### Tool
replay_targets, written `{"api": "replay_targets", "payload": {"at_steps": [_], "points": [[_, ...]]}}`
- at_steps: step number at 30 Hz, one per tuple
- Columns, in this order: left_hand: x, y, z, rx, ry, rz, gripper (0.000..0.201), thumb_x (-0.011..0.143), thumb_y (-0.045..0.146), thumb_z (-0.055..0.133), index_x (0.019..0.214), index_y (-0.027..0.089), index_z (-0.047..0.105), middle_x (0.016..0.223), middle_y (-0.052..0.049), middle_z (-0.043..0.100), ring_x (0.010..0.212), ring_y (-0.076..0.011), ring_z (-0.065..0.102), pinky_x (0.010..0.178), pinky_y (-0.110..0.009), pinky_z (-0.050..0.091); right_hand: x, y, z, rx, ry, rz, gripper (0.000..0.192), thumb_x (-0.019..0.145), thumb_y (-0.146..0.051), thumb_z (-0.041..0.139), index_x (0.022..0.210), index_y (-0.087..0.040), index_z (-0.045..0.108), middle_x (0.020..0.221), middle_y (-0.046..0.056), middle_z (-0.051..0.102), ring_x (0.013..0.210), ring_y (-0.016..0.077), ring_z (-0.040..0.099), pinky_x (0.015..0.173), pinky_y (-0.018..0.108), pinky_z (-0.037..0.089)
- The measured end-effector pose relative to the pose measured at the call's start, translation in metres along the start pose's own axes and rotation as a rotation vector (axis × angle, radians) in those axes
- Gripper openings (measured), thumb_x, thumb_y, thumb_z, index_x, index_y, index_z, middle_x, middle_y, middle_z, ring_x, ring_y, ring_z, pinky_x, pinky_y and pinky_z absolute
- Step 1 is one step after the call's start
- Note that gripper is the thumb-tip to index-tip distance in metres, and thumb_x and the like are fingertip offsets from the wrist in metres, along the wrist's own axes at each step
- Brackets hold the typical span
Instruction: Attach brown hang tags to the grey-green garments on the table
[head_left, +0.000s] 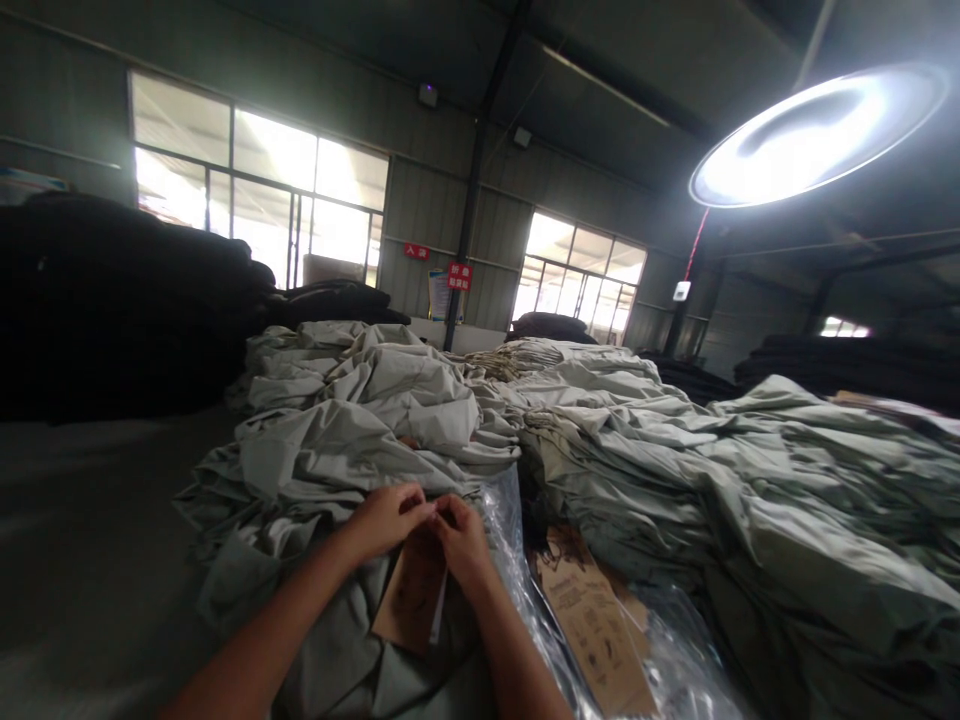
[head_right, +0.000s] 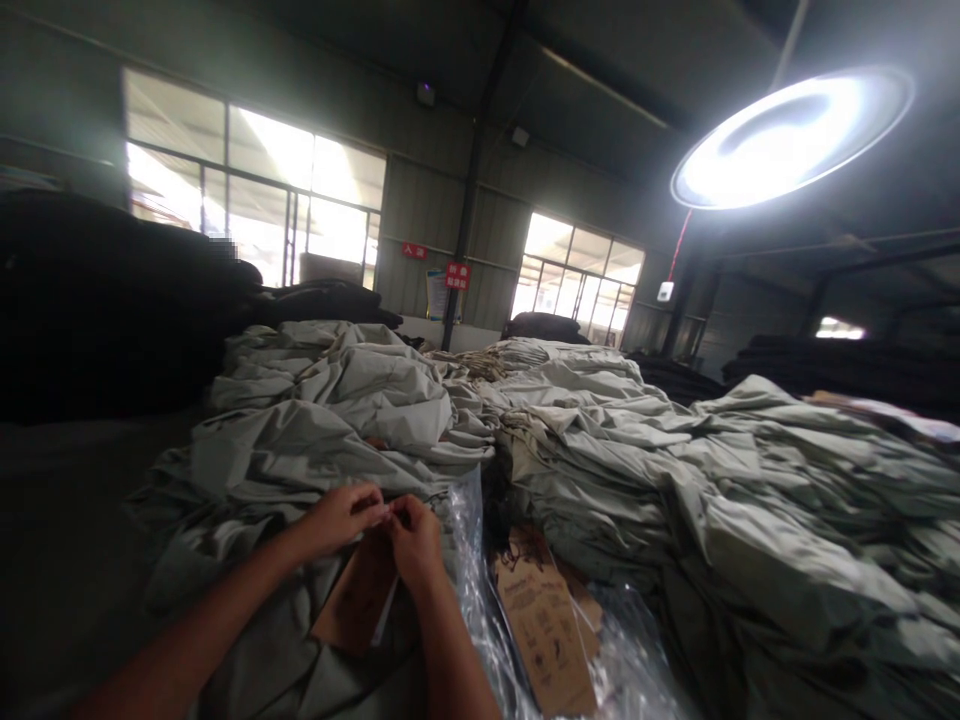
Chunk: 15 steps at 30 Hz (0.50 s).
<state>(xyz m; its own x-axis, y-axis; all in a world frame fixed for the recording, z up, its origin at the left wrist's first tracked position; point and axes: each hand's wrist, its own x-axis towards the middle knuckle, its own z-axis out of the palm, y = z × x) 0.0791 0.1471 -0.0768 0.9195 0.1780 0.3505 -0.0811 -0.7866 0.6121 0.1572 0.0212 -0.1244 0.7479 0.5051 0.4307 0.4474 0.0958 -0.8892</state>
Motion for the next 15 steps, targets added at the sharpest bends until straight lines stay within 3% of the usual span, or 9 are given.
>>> {"api": "replay_targets", "payload": {"at_steps": [6, 11, 15], "points": [[-0.003, 0.013, -0.007, 0.149, -0.064, -0.080, 0.015, 0.064, 0.025, 0.045, 0.051, 0.018, 0.045, 0.051, 0.005, 0.042, 0.055, -0.0120, 0.043, 0.051, -0.023, 0.024, -0.002, -0.009, 0.002, 0.108, -0.026, 0.028, 0.010, 0.062, -0.016, 0.053, 0.069, -0.020, 0.059, 0.065, -0.003, 0.059, 0.066, 0.0148, 0.052, 0.062, 0.025, 0.040], [-0.011, 0.030, -0.025, 0.175, -0.095, 0.006, 0.016, 0.061, 0.023, 0.043, 0.046, 0.019, 0.042, 0.047, 0.005, 0.037, 0.053, -0.0112, 0.039, 0.050, -0.023, 0.021, -0.003, -0.016, 0.004, 0.185, -0.046, 0.033, 0.010, 0.060, -0.017, 0.054, 0.066, -0.020, 0.061, 0.063, -0.003, 0.059, 0.065, 0.0148, 0.051, 0.061, 0.025, 0.039], [-0.014, 0.034, -0.030, 0.186, -0.116, -0.008, 0.023, 0.064, 0.027, 0.044, 0.044, 0.018, 0.039, 0.044, 0.006, 0.031, 0.049, -0.0098, 0.034, 0.048, -0.023, 0.019, 0.001, -0.009, -0.009, 0.094, 0.078, 0.014, 0.005, 0.059, -0.022, 0.061, 0.064, -0.020, 0.060, 0.062, -0.003, 0.058, 0.063, 0.0146, 0.051, 0.059, 0.025, 0.040]]}}
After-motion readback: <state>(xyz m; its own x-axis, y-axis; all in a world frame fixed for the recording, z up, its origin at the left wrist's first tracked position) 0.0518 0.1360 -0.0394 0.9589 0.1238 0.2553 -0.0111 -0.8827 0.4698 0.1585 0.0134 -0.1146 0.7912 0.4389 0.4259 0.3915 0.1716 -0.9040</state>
